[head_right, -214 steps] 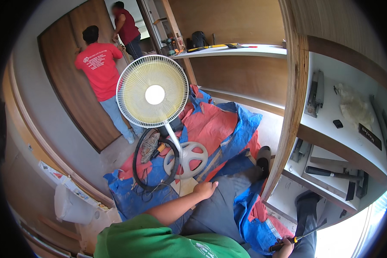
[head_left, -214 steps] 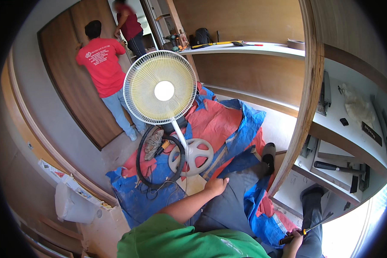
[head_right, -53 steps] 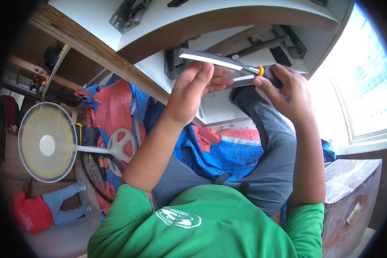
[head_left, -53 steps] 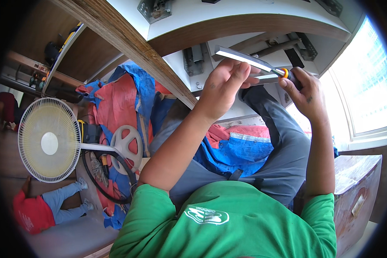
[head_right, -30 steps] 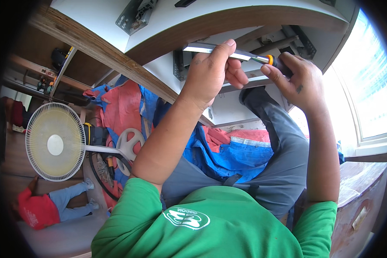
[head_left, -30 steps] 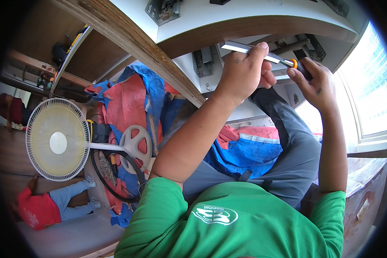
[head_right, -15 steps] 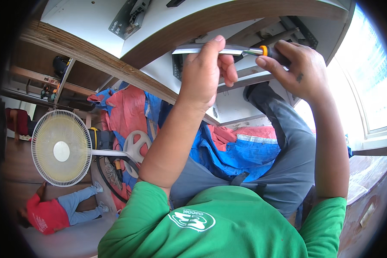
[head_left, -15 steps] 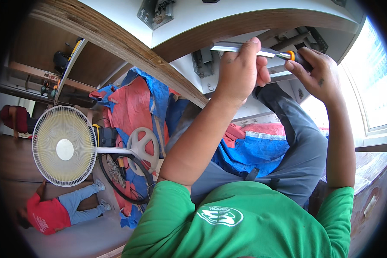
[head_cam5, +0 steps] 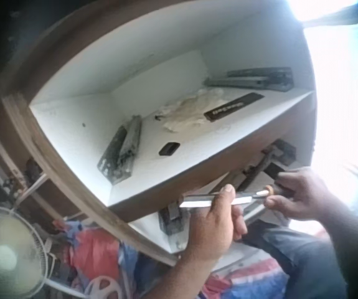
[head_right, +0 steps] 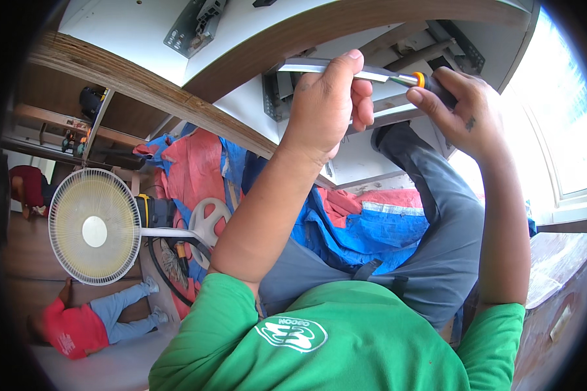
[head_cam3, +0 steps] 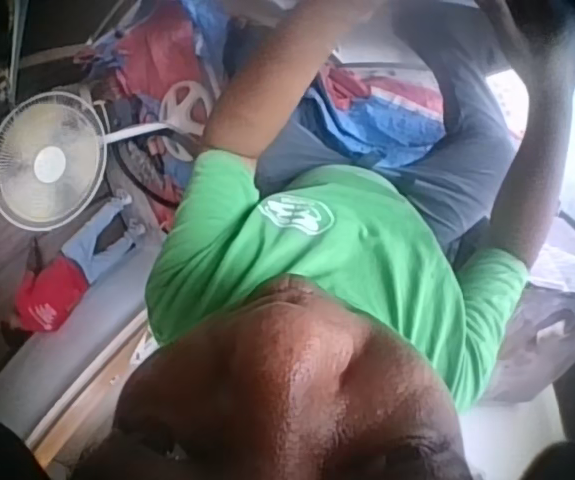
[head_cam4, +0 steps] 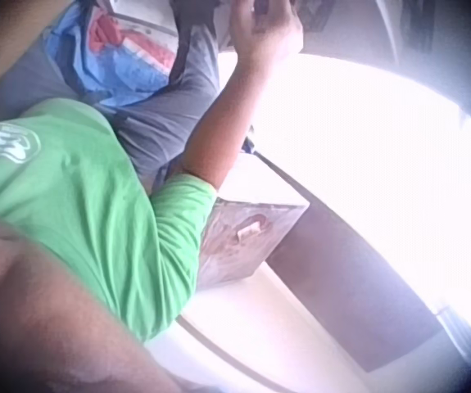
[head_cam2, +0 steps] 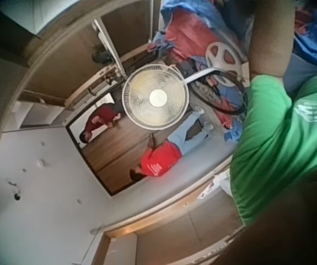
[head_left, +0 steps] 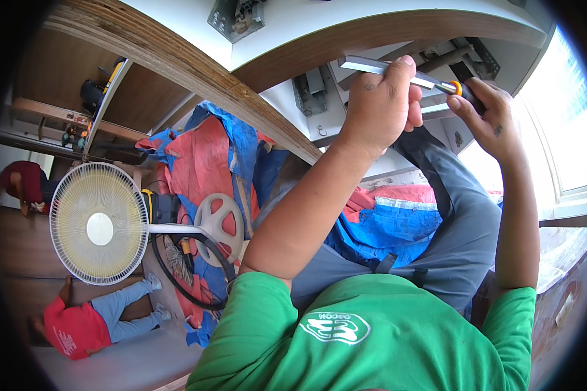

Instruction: The person uses a screwdriver to tighten screws on the interior of a wooden cabinet. They repeatedly adjust the cabinet door and work on the hinge area while seated on the floor.

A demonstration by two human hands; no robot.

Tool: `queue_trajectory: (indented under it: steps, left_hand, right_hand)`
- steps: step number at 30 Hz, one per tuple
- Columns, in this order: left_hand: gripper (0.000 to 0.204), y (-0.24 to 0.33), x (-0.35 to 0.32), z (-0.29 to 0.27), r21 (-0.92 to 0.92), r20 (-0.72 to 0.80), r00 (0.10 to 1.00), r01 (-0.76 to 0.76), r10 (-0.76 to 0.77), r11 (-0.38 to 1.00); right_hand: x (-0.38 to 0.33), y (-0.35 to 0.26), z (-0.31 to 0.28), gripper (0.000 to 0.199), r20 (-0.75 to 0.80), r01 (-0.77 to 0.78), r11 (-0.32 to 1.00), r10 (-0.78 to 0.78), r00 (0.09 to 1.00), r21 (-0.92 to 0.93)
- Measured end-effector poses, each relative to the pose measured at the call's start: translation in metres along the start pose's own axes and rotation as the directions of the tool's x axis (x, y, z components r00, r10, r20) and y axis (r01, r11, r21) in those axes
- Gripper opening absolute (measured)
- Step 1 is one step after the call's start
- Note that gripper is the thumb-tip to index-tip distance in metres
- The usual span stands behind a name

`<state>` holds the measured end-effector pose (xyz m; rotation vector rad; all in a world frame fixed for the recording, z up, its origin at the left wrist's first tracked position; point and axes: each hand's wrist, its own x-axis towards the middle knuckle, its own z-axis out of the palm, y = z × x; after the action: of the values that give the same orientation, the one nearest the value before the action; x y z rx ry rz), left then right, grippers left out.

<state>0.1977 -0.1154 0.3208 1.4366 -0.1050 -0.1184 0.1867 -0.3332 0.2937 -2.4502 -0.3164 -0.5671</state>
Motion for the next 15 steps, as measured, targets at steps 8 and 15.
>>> queue_trajectory:
  steps: [8, 15]
  left_hand:
    - [0.045, 0.0014, -0.0014, -0.0024, 0.008, 0.001, 1.0, -0.016, 0.016, 1.0]
    - [0.045, 0.0011, -0.0012, -0.0052, 0.028, -0.037, 0.999, -0.006, 0.007, 1.0]
  right_hand:
    - [-0.0014, -0.0007, 0.0044, 0.056, -0.023, 0.076, 0.997, -0.076, 0.997, 0.006]
    - [-0.002, -0.001, 0.0072, 0.057, -0.057, 0.142, 0.99, -0.142, 0.988, -0.015]
